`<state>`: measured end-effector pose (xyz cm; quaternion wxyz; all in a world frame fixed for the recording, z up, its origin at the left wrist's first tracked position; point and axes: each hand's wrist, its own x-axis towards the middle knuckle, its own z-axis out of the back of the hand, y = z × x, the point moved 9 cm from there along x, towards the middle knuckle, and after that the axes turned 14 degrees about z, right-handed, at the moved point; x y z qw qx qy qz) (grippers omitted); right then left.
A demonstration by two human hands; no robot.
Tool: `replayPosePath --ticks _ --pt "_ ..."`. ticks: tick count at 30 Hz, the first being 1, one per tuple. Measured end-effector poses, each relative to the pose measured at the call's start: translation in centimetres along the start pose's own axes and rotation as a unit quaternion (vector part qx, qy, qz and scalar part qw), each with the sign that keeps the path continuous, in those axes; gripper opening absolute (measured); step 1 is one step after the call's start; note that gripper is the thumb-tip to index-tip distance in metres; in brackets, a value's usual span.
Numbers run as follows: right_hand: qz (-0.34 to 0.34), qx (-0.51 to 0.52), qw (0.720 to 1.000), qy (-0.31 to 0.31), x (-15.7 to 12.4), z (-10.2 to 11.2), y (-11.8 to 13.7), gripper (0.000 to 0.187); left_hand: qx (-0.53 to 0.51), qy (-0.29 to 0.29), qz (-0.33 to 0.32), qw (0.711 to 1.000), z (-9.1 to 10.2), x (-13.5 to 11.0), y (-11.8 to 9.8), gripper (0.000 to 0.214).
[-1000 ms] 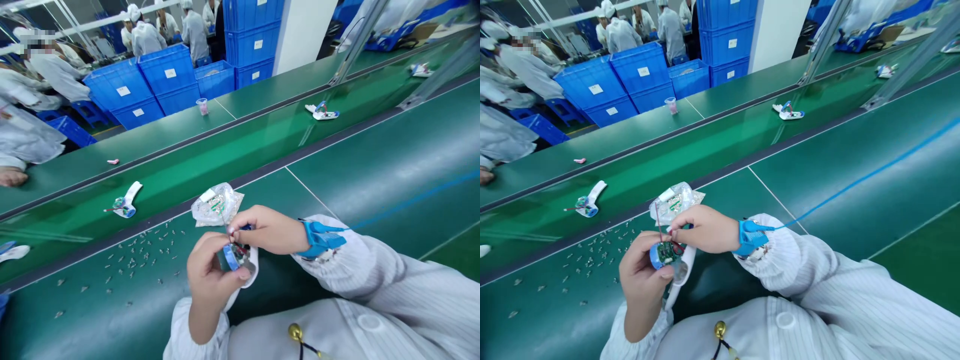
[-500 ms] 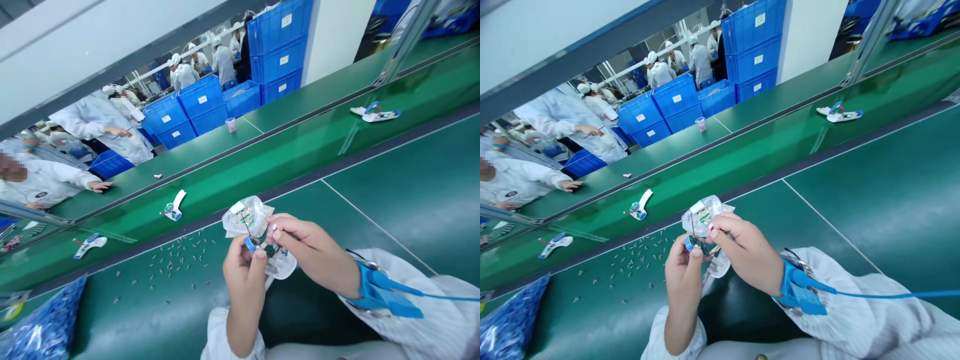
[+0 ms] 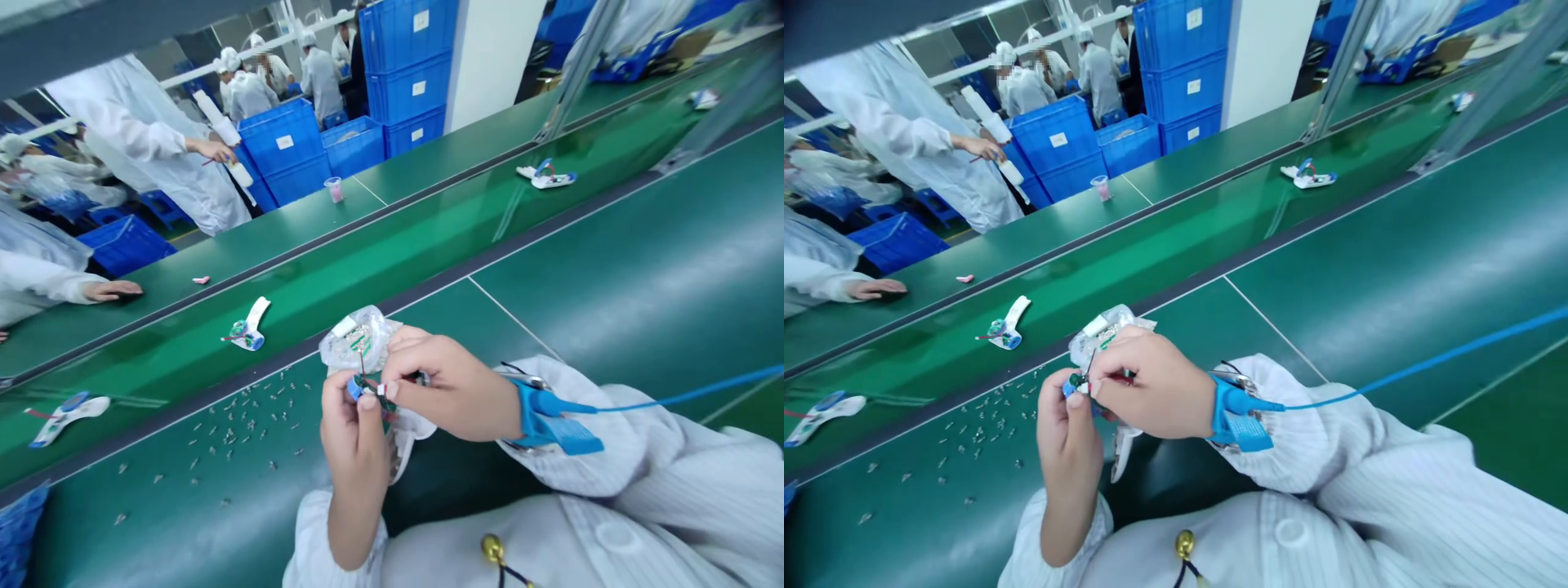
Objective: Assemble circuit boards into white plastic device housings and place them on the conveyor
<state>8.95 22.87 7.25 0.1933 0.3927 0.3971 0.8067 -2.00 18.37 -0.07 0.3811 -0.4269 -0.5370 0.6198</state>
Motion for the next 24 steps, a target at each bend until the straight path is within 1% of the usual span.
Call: replayPosePath --ticks 4,8,11,16,24 --pt "0.054 -0.023 0.998 0.025 0.6 -0.3 0.9 0.024 -0.011 -0.007 -0.012 1.000 0.3 -0.1 -0.1 0.030" --pt "0.081 -0.044 0.994 0.056 0.6 -0.7 1.2 0.025 -0.012 0.002 -0.003 1.000 0.2 -0.5 -0.3 0.032" --pt "0.088 -0.051 0.991 0.082 0.6 -0.9 1.4 0.025 -0.017 0.014 0.013 1.000 0.2 -0.8 -0.2 0.035" --pt "0.090 -0.053 0.991 0.089 0.7 -0.6 1.6 0.025 -0.057 0.059 0.038 0.996 -0.3 -1.1 -0.1 0.032" --pt "0.075 -0.054 0.990 0.111 0.5 -1.0 1.2 0.025 -0.028 0.093 0.014 0.995 -0.9 -1.1 -0.7 0.028"
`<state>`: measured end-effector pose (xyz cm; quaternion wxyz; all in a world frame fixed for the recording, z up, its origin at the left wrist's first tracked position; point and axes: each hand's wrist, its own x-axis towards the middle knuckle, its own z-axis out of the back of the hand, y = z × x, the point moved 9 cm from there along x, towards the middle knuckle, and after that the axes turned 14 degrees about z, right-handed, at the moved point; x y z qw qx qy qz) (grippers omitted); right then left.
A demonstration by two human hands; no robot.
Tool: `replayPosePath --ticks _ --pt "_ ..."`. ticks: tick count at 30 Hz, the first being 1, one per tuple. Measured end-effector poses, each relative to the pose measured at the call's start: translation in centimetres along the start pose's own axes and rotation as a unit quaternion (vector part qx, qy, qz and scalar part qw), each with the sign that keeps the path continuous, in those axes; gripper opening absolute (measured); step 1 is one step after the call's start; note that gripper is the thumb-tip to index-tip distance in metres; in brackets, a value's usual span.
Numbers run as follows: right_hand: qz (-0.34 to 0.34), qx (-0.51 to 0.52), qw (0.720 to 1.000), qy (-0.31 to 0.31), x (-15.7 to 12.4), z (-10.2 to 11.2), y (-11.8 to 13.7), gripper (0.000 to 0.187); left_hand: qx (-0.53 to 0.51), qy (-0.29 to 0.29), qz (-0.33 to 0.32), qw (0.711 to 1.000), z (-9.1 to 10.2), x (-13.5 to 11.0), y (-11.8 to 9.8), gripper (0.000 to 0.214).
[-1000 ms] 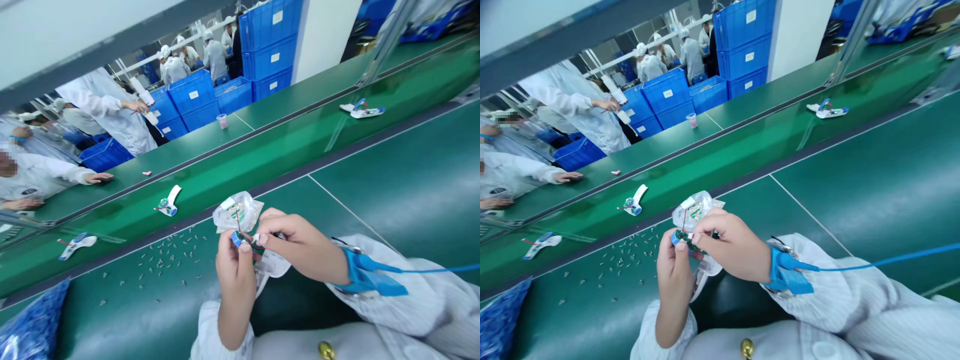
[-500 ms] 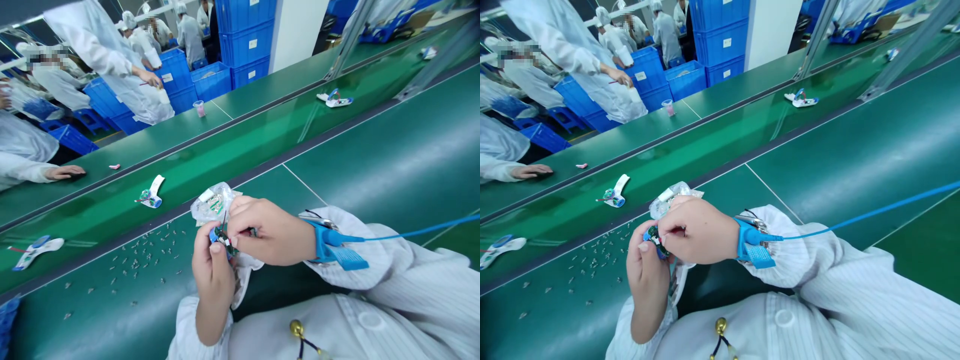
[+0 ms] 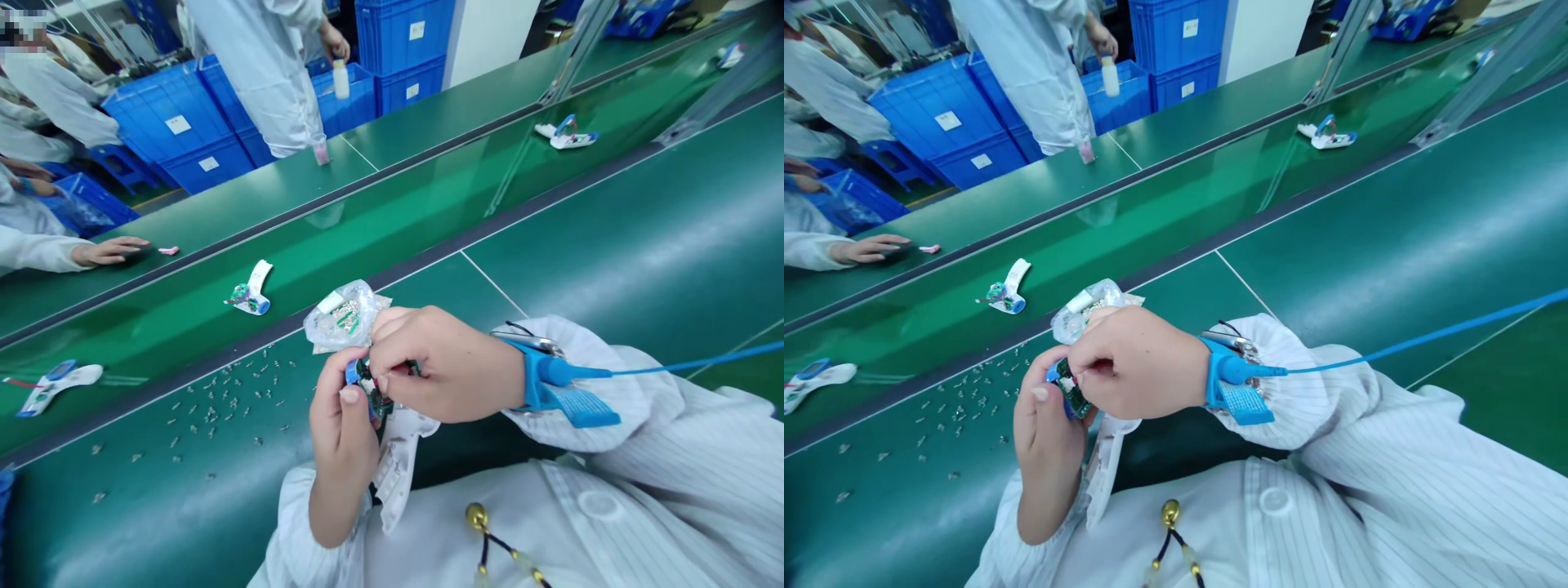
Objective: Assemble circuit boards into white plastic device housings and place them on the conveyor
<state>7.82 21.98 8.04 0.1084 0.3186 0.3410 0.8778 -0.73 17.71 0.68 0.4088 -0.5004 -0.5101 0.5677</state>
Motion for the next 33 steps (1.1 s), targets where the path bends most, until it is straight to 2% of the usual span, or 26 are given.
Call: replayPosePath --ticks 4,8,12,20,27,33 --pt "-0.009 0.000 1.000 0.020 0.0 -0.1 -0.1 0.027 0.077 -0.005 -0.052 0.996 -0.1 -0.1 -0.8 0.027" --pt "-0.033 0.034 0.998 0.048 -0.1 -0.3 -0.5 0.027 0.166 -0.013 -0.157 0.973 -0.5 -0.6 -2.4 0.032" --pt "-0.044 0.067 0.995 0.062 -0.3 -0.5 -0.7 0.025 0.205 -0.011 -0.210 0.956 -0.8 -1.0 -2.9 0.035" --pt "-0.081 0.102 0.988 0.087 -0.7 -0.8 -1.0 0.025 0.258 -0.033 -0.249 0.933 -0.9 -1.8 -3.5 0.037" --pt "-0.082 0.094 0.988 0.092 -0.9 -0.7 -0.6 0.025 0.288 -0.041 -0.284 0.914 -1.1 -2.3 -4.0 0.038" --pt "-0.074 0.090 0.989 0.088 -0.9 -0.7 -0.4 0.026 0.294 -0.042 -0.287 0.911 -1.2 -2.4 -4.2 0.038"
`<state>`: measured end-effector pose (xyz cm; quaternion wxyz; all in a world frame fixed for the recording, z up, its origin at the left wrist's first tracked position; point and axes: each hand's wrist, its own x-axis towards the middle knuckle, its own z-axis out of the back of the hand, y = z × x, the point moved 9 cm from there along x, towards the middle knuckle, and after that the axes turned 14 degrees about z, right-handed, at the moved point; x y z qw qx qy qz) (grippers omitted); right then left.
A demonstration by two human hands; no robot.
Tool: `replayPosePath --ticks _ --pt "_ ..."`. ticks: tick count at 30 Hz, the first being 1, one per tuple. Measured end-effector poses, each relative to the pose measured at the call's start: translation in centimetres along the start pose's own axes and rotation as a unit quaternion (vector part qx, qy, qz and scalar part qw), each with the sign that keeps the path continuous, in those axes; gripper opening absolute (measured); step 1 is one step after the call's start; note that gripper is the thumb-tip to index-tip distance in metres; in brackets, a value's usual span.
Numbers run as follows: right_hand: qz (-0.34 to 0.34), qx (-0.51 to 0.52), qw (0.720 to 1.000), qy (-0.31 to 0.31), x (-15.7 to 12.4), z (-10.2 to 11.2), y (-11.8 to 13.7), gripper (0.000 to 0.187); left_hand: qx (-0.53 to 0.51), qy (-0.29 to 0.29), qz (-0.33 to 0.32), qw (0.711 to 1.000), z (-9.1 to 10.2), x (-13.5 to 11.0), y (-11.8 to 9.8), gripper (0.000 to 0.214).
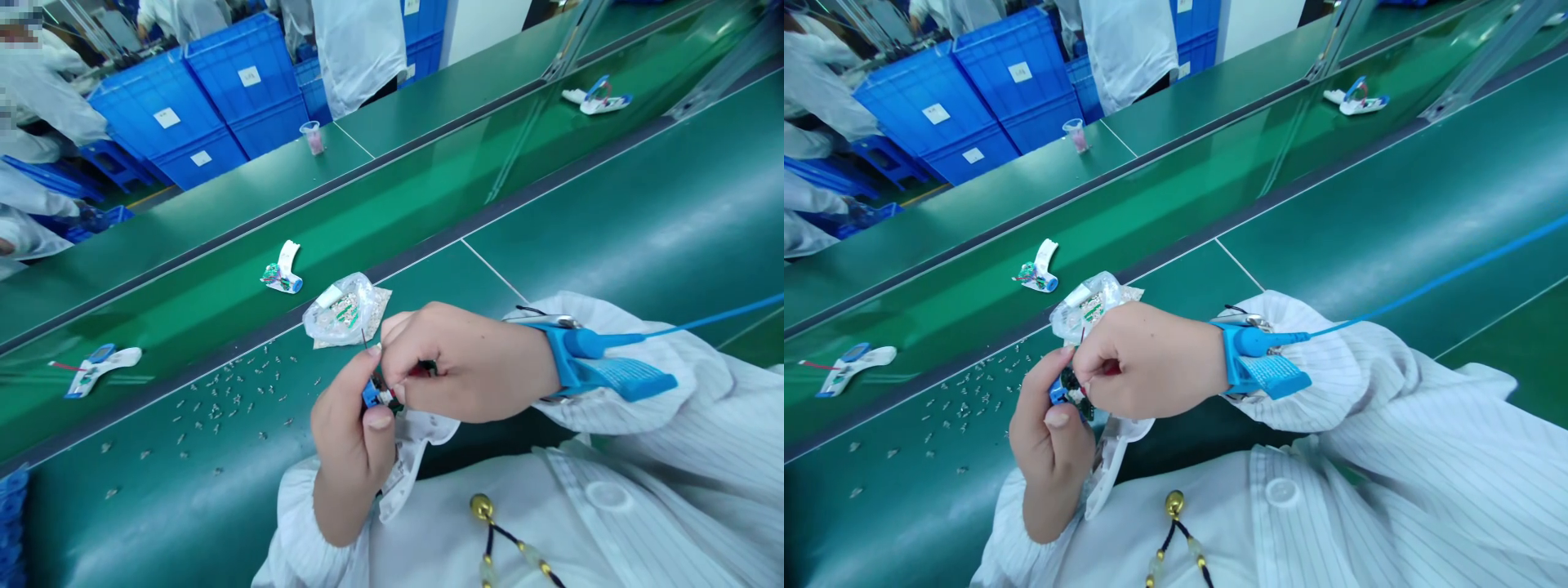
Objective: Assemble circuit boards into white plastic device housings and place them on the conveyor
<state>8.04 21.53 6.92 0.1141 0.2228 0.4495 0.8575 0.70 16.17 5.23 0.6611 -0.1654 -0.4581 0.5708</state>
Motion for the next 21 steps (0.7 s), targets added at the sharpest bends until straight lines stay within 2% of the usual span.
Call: replayPosePath --ticks 3,9,15,18,21 --pt "0.006 -0.031 0.999 -0.015 0.1 0.3 0.2 0.026 0.007 0.012 0.014 1.000 -0.2 0.2 0.0 0.038" --pt "0.029 -0.095 0.994 -0.039 -0.3 0.5 1.3 0.027 0.021 0.159 0.077 0.984 -2.2 0.0 -0.4 0.051" --pt "0.049 -0.107 0.991 -0.063 -0.7 0.7 1.8 0.025 0.162 0.158 0.073 0.971 -2.5 -0.1 -1.4 0.052" --pt "0.039 -0.088 0.993 -0.069 -0.9 0.5 1.3 0.024 0.184 0.156 0.076 0.967 -2.8 0.0 -1.6 0.052" --pt "0.008 -0.061 0.997 -0.054 -1.3 0.2 -0.2 0.023 0.172 0.198 0.104 0.959 -4.0 -0.1 -0.6 0.051"
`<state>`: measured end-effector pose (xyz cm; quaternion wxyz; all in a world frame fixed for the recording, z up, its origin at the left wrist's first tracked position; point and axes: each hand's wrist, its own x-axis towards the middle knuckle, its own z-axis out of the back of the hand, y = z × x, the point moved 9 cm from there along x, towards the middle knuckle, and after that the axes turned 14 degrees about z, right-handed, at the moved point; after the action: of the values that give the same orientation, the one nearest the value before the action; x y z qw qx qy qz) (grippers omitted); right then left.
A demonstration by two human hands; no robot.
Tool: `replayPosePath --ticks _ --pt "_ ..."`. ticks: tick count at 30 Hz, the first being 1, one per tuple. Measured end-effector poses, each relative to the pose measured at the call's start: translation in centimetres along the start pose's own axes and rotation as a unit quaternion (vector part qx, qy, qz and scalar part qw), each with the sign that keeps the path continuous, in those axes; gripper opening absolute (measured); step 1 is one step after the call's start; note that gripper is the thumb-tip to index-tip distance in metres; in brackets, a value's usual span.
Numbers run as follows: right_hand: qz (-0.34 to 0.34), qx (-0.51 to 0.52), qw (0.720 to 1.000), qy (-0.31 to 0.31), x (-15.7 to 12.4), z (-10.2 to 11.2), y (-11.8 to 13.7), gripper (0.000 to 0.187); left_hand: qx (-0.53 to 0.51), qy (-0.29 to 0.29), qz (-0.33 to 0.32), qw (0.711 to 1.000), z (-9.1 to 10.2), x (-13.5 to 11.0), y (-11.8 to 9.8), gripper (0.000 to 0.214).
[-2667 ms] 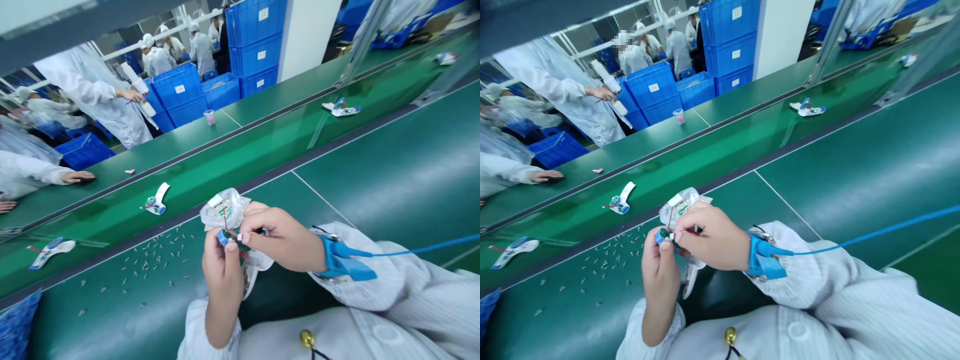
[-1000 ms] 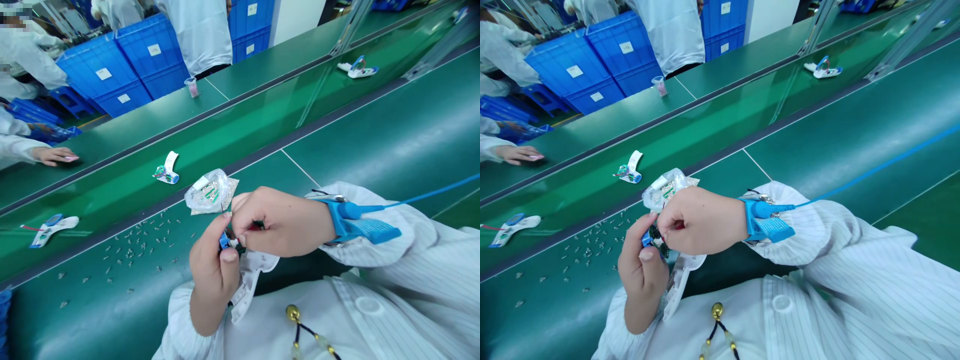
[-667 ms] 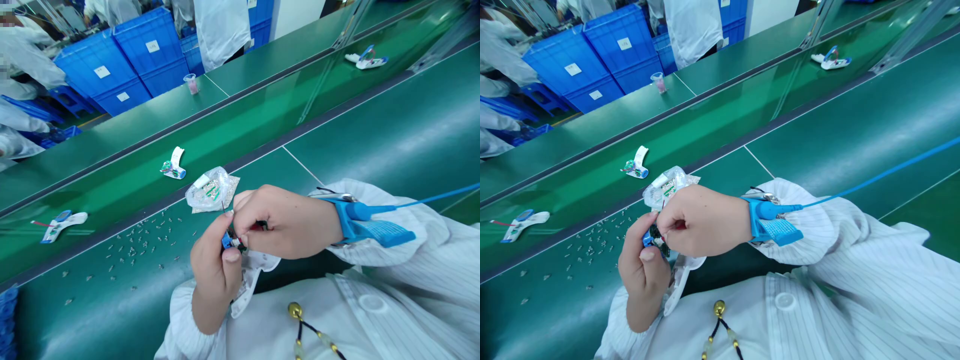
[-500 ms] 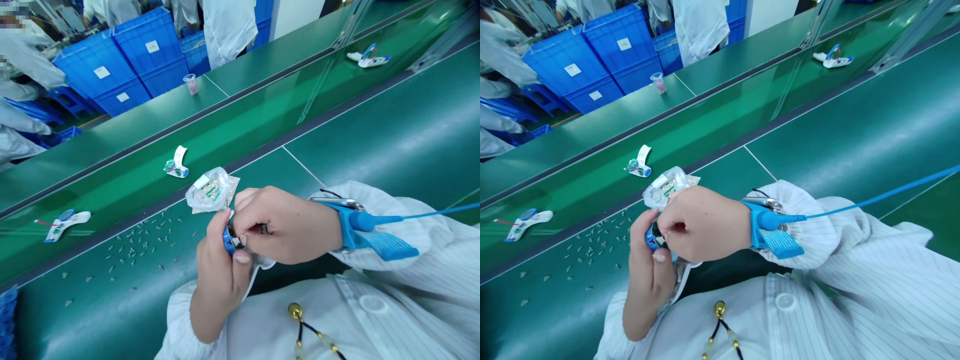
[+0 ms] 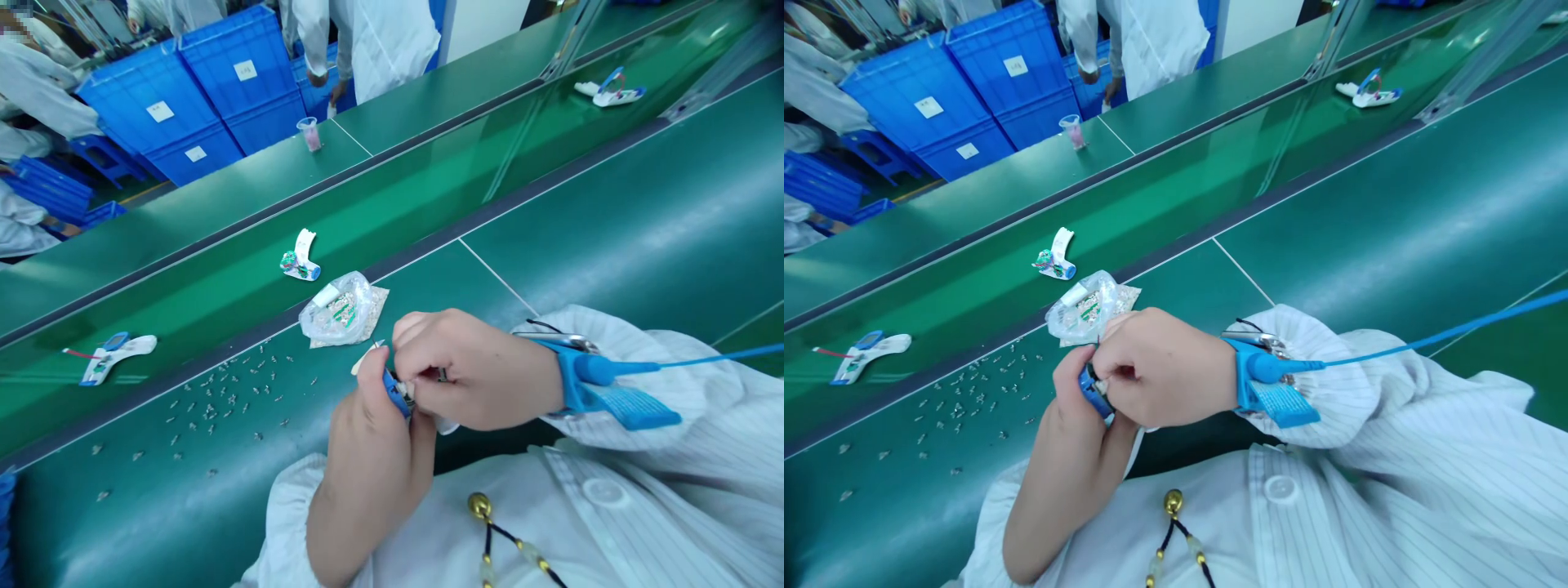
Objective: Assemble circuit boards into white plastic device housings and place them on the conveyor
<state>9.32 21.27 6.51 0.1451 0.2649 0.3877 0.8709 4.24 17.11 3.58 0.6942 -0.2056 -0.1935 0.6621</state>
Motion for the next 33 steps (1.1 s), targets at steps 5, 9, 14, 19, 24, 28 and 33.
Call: replayPosePath --ticks 5,9,14,19,24,28,33 --pt "-0.122 -0.047 0.991 -0.017 -1.5 3.4 -6.9 0.019 -0.065 0.047 0.021 0.997 -1.9 0.9 1.6 0.067" --pt "-0.320 -0.235 0.882 -0.254 -4.6 14.2 -14.3 0.023 -0.117 0.078 0.101 0.985 -2.8 1.0 4.1 0.068" --pt "-0.364 -0.276 0.853 -0.253 -2.4 16.9 -20.1 0.022 -0.109 0.170 0.104 0.974 -4.4 0.5 4.2 0.059" --pt "-0.262 -0.226 0.936 -0.061 6.1 7.2 -23.1 0.025 -0.106 0.232 0.099 0.962 -5.6 0.4 3.9 0.054" --pt "-0.192 -0.234 0.951 0.068 10.6 1.2 -23.3 0.026 -0.131 0.225 0.092 0.961 -6.1 0.6 4.5 0.051" --pt "-0.186 -0.274 0.940 0.084 10.5 1.1 -23.4 0.024 -0.133 0.206 0.101 0.964 -6.4 0.9 5.3 0.047" --pt "-0.188 -0.313 0.928 0.080 8.7 2.6 -24.2 0.023 -0.167 0.208 0.112 0.957 -6.4 1.4 5.6 0.044"
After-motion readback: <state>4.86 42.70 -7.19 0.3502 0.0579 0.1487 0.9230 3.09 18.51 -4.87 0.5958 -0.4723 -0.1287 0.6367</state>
